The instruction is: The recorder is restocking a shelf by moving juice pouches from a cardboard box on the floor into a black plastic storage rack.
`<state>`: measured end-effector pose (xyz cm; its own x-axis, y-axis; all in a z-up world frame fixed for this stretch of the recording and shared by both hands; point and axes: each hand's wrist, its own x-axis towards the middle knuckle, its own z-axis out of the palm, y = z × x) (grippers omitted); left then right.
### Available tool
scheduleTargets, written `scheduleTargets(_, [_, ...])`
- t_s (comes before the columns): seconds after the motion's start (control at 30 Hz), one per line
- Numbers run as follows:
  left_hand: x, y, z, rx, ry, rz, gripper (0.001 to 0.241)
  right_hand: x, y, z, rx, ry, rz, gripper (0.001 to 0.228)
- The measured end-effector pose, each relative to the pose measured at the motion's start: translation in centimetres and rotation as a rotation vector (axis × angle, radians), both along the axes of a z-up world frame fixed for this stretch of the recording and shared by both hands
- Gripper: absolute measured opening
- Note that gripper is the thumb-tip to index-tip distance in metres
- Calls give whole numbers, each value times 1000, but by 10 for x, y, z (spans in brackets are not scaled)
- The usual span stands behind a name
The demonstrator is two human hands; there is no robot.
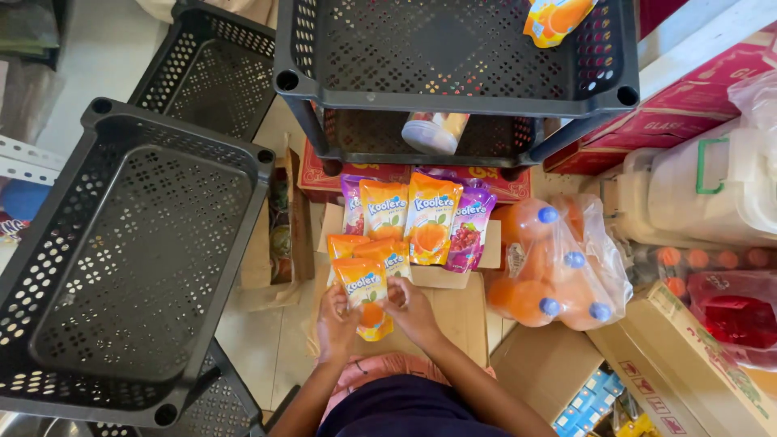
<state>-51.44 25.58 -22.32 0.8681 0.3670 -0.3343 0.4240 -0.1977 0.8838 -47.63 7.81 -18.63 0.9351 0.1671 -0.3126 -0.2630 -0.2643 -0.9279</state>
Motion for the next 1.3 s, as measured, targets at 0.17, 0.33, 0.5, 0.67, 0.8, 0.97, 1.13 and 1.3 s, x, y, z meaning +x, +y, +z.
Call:
scheduleTargets(0.17, [-5, 4, -9, -222, -31, -15, 66, -15, -2, -30, -42, 56, 35, 32])
scheduleTargets(0.33, [-17, 15, -9, -108, -65, -185, 63, -22, -2, 8, 35, -25, -17, 28])
scheduleTargets(0.5, [-19, 20, 20, -254, -43, -336, 45, -43, -14, -7, 86, -67, -24, 22])
scheduleTargets(0.67, [-15, 22, 44, -445, -131, -463, 33, -59, -19, 14, 128, -261, 94, 15])
scheduleTargets(0.8, [-17, 19, 63, -687, -42, -456, 18, -63, -24, 22, 233, -247, 101, 17])
scheduleTargets(0.97, [-16, -2, 80, -639, -308, -478, 11, -61, -43, 26, 196, -301, 83, 20])
scheduleTargets(1.13, [-3, -23, 124, -701, -189, -459, 11, -56, -46, 56, 152, -379, 129, 48])
scheduleTargets(1.3, [8, -44, 136, -657, -252, -513, 6, -51, -42, 48, 375, -88, 53, 68])
